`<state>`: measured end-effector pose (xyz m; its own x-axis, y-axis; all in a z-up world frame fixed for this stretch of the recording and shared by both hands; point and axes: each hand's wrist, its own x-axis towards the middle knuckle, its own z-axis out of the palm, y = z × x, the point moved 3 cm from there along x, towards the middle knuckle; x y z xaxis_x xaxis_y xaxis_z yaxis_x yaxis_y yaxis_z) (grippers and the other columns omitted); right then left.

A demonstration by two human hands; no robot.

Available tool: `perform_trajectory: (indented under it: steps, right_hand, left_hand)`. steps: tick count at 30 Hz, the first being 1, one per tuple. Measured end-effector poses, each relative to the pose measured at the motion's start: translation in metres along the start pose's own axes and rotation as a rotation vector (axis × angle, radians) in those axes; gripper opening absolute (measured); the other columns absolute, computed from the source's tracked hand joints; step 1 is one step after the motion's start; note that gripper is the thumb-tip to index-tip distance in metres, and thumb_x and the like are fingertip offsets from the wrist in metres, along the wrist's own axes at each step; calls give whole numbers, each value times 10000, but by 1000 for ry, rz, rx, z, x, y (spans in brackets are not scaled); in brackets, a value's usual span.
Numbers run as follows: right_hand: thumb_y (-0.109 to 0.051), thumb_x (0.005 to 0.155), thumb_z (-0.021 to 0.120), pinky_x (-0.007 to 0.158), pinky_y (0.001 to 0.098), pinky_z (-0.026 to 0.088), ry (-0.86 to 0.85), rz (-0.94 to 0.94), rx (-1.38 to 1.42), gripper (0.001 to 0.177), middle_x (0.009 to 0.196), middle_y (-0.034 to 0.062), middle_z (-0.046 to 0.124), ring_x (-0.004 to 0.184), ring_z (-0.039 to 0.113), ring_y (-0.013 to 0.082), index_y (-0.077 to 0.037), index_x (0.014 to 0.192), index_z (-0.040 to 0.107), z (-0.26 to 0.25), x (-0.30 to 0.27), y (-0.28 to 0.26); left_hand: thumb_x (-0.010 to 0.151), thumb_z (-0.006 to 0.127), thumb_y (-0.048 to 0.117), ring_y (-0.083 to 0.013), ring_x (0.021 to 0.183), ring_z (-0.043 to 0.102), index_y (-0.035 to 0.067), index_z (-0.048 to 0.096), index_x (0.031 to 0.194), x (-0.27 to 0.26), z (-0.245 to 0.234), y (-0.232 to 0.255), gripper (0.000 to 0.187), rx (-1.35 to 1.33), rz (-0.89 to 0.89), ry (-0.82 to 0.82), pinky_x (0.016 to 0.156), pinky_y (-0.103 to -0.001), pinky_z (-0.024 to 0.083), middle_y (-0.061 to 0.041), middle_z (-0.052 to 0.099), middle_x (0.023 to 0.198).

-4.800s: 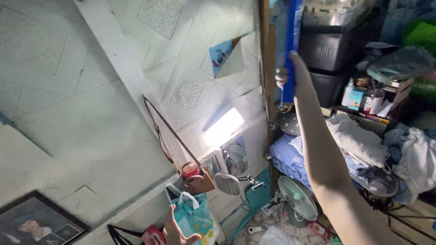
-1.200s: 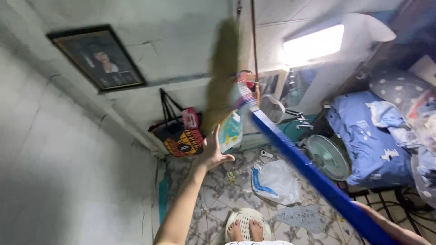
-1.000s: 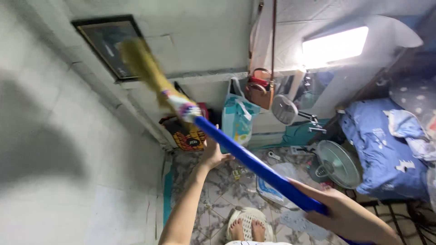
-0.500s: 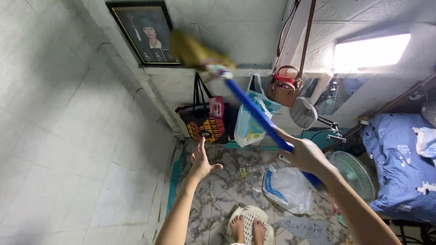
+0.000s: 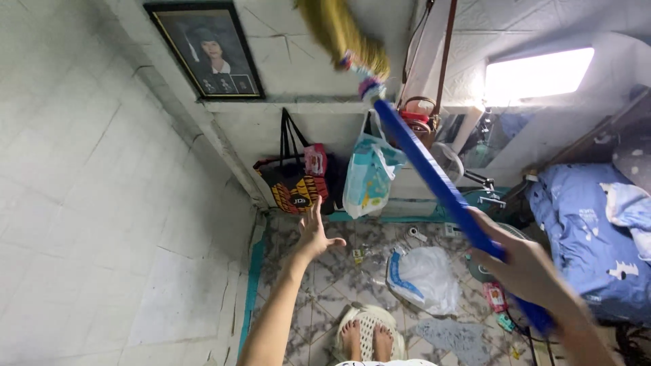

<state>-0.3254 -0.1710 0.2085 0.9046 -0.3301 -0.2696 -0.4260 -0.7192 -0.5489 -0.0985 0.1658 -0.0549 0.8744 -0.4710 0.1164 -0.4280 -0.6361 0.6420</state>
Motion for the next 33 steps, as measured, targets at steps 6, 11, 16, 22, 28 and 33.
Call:
perform_trajectory:
  steps: [6, 11, 16, 22, 28, 33]
  right_hand:
    - [-276, 845, 774, 602, 347, 564, -214, -71, 77, 860, 725, 45, 735, 563, 619, 130, -457, 1575, 358, 53, 13, 16]
    - [-313, 851, 798, 616, 332, 570, -355, -51, -104, 869, 688, 83, 697, 540, 591, 144, -489, 1584, 366, 24, -56, -13]
    - [-349, 850, 789, 626, 318, 602, -337, -4, -231, 891, 675, 61, 747, 520, 677, 140, -523, 1585, 318, 12, -67, -15]
    - [-304, 854, 724, 568, 358, 600, -82, -132, -47, 856, 722, 47, 701, 471, 710, 167, -459, 1598, 330, 22, -1, 3]
    - [-237, 836, 759, 629, 343, 579, -219, -233, 3, 818, 823, 52, 780, 580, 680, 152, -409, 1548, 396, 66, 29, -3]
    - [-309, 816, 793, 572, 379, 567, -359, -320, -80, 850, 726, 137, 739, 492, 578, 208, -427, 1570, 417, 44, -20, -51]
  left_hand:
    - [521, 757, 814, -455, 1521, 227, 128, -39, 1650, -8, -14, -3, 1543, 38, 46, 31, 1174, -668, 192, -256, 199, 1665]
    - [513, 780, 802, -455, 1513, 224, 169, -25, 1643, -19, -18, -13, 1525, 11, -32, 2, 1173, -662, 201, -228, 215, 1660]
    - [530, 731, 831, -463, 1514, 243, 179, -46, 1651, -35, -9, -25, 1512, 19, -28, -8, 1170, -684, 192, -215, 213, 1668]
    - [560, 654, 889, -485, 1498, 265, 189, -68, 1650, -53, -5, -34, 1483, 38, -53, -9, 1181, -689, 192, -225, 185, 1681]
    - [555, 616, 901, -492, 1499, 255, 193, -54, 1651, -64, -17, -37, 1466, 11, -81, -22, 1154, -722, 163, -237, 195, 1683]
    - [588, 541, 955, -504, 1489, 294, 120, -26, 1662, -81, -31, -58, 1473, 97, -27, 140, 1129, -692, 268, -275, 260, 1634]
